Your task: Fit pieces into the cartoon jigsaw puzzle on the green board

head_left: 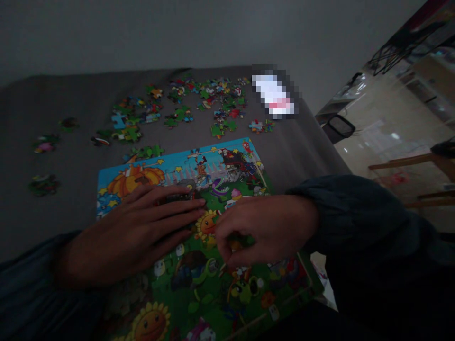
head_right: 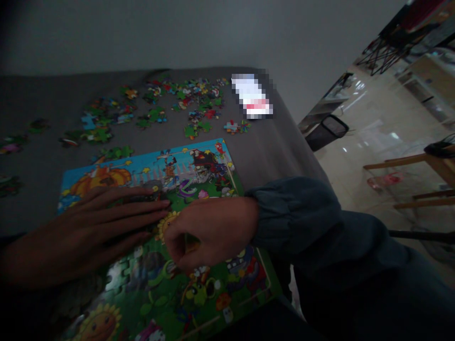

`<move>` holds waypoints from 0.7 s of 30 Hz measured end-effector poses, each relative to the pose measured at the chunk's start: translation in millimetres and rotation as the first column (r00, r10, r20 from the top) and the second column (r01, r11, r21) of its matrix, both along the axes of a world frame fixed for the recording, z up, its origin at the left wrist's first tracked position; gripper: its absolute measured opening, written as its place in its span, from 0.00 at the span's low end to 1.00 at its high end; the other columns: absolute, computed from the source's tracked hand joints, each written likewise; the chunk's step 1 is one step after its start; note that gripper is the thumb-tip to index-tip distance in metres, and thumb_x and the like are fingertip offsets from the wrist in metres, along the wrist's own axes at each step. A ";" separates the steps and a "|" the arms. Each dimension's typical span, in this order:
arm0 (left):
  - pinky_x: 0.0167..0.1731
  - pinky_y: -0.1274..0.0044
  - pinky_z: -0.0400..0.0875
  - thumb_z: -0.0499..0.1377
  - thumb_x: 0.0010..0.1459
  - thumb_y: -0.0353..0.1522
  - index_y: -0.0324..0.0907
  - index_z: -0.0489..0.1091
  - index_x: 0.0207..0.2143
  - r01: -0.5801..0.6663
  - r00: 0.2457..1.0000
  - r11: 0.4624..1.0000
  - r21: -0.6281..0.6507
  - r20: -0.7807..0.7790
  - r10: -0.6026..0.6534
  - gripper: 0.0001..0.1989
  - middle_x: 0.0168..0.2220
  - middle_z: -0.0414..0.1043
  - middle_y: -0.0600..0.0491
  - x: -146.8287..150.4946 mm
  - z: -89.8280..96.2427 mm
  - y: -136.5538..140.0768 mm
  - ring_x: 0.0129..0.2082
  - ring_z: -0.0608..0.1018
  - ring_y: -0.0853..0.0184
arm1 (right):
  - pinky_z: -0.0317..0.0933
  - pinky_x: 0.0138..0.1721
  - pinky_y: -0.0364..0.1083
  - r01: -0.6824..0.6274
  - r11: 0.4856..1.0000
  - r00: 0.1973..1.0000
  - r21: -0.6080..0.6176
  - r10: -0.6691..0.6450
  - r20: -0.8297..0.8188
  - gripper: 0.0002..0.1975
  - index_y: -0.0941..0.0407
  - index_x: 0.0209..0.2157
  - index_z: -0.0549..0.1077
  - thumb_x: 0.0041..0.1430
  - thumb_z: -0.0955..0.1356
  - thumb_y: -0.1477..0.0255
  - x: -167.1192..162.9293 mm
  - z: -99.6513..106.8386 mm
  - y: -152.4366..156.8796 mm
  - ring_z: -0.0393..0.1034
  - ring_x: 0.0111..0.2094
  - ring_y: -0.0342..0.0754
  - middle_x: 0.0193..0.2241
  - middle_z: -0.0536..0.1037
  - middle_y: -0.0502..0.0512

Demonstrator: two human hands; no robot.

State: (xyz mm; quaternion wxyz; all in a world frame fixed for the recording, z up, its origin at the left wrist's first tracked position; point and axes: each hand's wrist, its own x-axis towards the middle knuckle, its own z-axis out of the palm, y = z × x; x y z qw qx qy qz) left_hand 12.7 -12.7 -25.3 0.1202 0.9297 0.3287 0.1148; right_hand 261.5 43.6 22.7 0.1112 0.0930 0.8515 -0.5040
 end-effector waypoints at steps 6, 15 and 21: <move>0.55 0.64 0.60 0.54 0.63 0.36 0.53 0.57 0.63 0.014 1.000 0.999 0.043 -0.005 -0.014 0.26 0.58 0.66 0.59 0.3 -1.2 1.0 0.59 0.64 0.58 | 0.62 0.39 0.39 -0.012 0.996 0.995 -0.085 0.020 0.101 0.06 0.62 0.36 0.76 0.60 0.69 0.74 -1.6 -0.5 2.4 0.73 0.35 0.40 0.33 0.80 0.53; 0.54 0.63 0.62 0.54 0.64 0.36 0.48 0.61 0.60 0.036 0.999 0.994 0.102 -0.029 -0.033 0.22 0.58 0.67 0.59 0.1 0.5 -0.4 0.59 0.64 0.58 | 0.60 0.37 0.41 -0.007 1.000 0.990 -0.023 0.010 0.143 0.09 0.60 0.36 0.79 0.58 0.70 0.69 -0.9 -4.9 -2.3 0.74 0.35 0.42 0.33 0.81 0.53; 0.54 0.62 0.61 0.54 0.64 0.36 0.48 0.60 0.60 0.032 0.999 0.995 0.097 -0.047 -0.027 0.23 0.59 0.65 0.59 -0.4 0.6 -1.2 0.60 0.63 0.58 | 0.59 0.32 0.40 0.024 1.000 0.982 0.002 -0.024 0.190 0.09 0.59 0.34 0.79 0.57 0.70 0.67 -1.2 -3.5 -5.3 0.73 0.31 0.40 0.30 0.81 0.50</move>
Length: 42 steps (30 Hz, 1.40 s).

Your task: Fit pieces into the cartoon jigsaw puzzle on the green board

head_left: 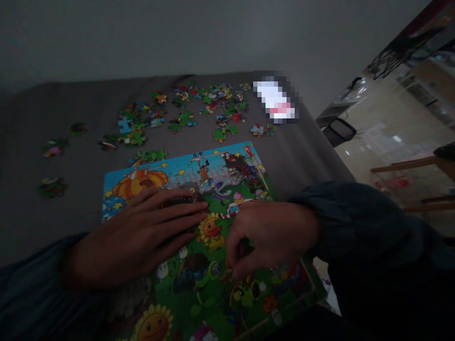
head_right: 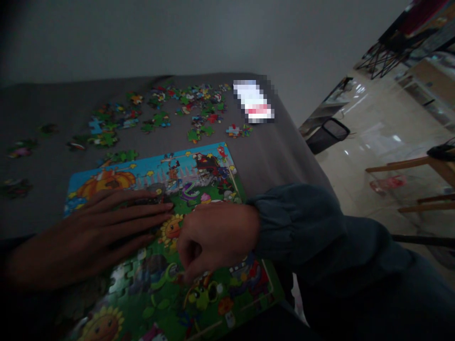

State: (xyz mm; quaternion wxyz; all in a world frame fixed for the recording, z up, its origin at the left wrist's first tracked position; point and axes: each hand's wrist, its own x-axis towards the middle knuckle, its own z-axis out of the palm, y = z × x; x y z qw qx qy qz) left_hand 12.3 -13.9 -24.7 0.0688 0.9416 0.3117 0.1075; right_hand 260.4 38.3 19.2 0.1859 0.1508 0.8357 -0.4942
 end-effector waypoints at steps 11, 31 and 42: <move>0.54 0.62 0.61 0.54 0.64 0.35 0.48 0.60 0.61 0.000 1.000 1.000 0.001 -0.003 0.000 0.23 0.60 0.65 0.59 0.6 -0.2 0.6 0.60 0.63 0.59 | 0.54 0.30 0.42 -0.091 0.979 0.995 0.183 0.084 0.046 0.08 0.58 0.34 0.79 0.57 0.70 0.68 1.2 0.4 2.0 0.71 0.31 0.42 0.30 0.80 0.51; 0.55 0.63 0.60 0.55 0.63 0.33 0.46 0.64 0.58 -0.032 0.999 0.999 -0.041 -0.013 0.032 0.20 0.56 0.69 0.56 4.8 9.9 -3.8 0.59 0.64 0.59 | 0.50 0.29 0.43 -0.096 0.950 0.995 0.296 0.093 0.025 0.12 0.56 0.35 0.73 0.54 0.71 0.61 3.6 -2.1 -4.3 0.70 0.33 0.48 0.31 0.76 0.51; 0.53 0.65 0.59 0.52 0.65 0.35 0.46 0.67 0.55 -0.092 0.994 0.991 -0.095 -0.070 0.085 0.17 0.56 0.69 0.59 9.5 20.0 -8.9 0.58 0.66 0.60 | 0.53 0.30 0.45 0.070 0.971 0.997 0.230 -0.071 -0.007 0.12 0.53 0.32 0.75 0.52 0.72 0.59 4.0 -1.9 -2.3 0.71 0.33 0.50 0.29 0.77 0.51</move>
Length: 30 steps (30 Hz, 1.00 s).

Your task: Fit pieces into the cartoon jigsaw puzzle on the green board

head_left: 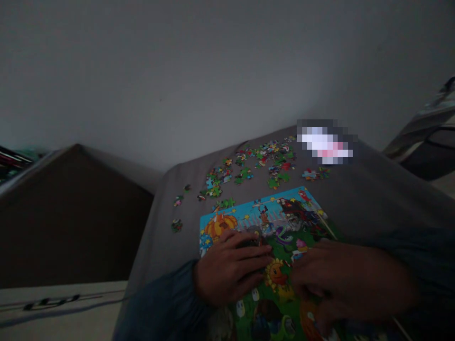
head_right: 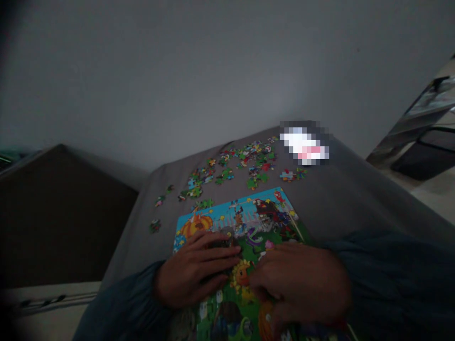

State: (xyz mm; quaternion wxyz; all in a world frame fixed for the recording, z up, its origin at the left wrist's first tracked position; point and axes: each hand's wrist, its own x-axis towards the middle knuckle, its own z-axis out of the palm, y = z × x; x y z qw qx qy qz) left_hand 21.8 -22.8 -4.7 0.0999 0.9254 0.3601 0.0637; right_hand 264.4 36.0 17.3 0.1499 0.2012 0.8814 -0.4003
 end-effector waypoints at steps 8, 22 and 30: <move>0.52 0.65 0.62 0.52 0.65 0.35 0.47 0.69 0.52 -0.048 0.999 0.999 -0.011 -0.015 0.048 0.15 0.57 0.68 0.56 -1.2 1.0 1.3 0.57 0.67 0.60 | 0.56 0.31 0.43 0.313 0.882 0.886 -0.354 -0.405 -0.226 0.24 0.56 0.33 0.74 0.63 0.59 0.52 -6.0 3.0 9.5 0.66 0.30 0.45 0.26 0.72 0.52; 0.50 0.69 0.69 0.55 0.62 0.30 0.48 0.66 0.56 0.041 0.998 0.983 0.181 -0.059 -0.031 0.20 0.54 0.71 0.55 -7.8 -2.4 7.0 0.53 0.70 0.61 | 0.63 0.37 0.45 0.193 0.020 0.472 -0.981 -0.879 0.075 0.16 0.59 0.43 0.71 0.59 0.68 0.62 -16.8 -11.0 19.2 0.68 0.41 0.46 0.44 0.74 0.59; 0.51 0.72 0.67 0.57 0.62 0.32 0.50 0.67 0.56 0.030 0.999 0.987 0.158 -0.028 -0.026 0.20 0.52 0.73 0.56 -4.5 -2.1 4.5 0.50 0.71 0.64 | 0.62 0.45 0.47 0.256 0.109 0.506 -0.961 -0.862 0.037 0.16 0.58 0.45 0.71 0.52 0.70 0.75 -15.5 -7.0 21.1 0.71 0.44 0.46 0.48 0.75 0.58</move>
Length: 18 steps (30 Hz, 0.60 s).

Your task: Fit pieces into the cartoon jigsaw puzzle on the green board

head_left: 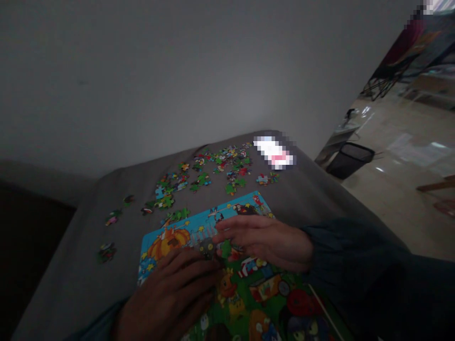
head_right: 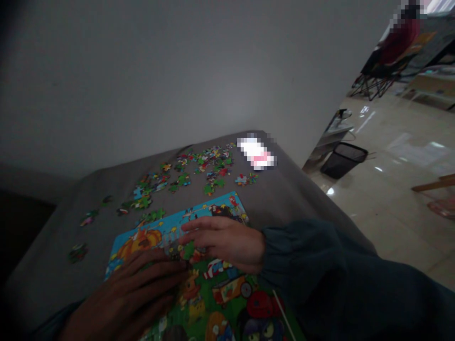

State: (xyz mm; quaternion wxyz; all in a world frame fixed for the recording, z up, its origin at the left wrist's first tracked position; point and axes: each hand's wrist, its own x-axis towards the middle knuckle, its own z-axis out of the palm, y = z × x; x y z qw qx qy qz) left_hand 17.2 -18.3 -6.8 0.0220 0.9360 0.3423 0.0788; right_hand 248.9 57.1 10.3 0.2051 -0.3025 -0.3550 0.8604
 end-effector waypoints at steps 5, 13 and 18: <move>0.51 0.71 0.66 0.57 0.62 0.34 0.53 0.66 0.56 0.004 1.000 0.999 -0.050 -0.029 -0.005 0.20 0.54 0.69 0.57 0.4 1.5 -1.2 0.52 0.70 0.62 | 0.62 0.49 0.48 -0.100 0.967 0.993 0.233 0.082 0.085 0.24 0.58 0.50 0.69 0.49 0.71 0.80 4.9 -4.6 7.2 0.69 0.49 0.46 0.47 0.75 0.57; 0.48 0.73 0.65 0.57 0.62 0.36 0.54 0.71 0.51 -0.007 1.000 1.000 -0.003 0.001 0.007 0.14 0.50 0.72 0.58 -0.1 0.9 2.6 0.49 0.70 0.64 | 0.67 0.39 0.43 -0.207 0.752 0.978 0.626 0.134 0.162 0.09 0.58 0.37 0.76 0.51 0.71 0.76 19.0 -2.7 27.3 0.69 0.39 0.41 0.43 0.72 0.54; 0.50 0.71 0.64 0.57 0.61 0.33 0.55 0.69 0.52 -0.044 0.999 0.998 -0.049 -0.005 0.043 0.17 0.51 0.70 0.58 -1.2 -2.0 1.6 0.51 0.69 0.63 | 0.66 0.38 0.43 -0.262 0.715 0.963 0.649 0.147 0.226 0.07 0.60 0.37 0.75 0.54 0.69 0.76 22.7 -2.1 35.3 0.70 0.33 0.40 0.36 0.75 0.52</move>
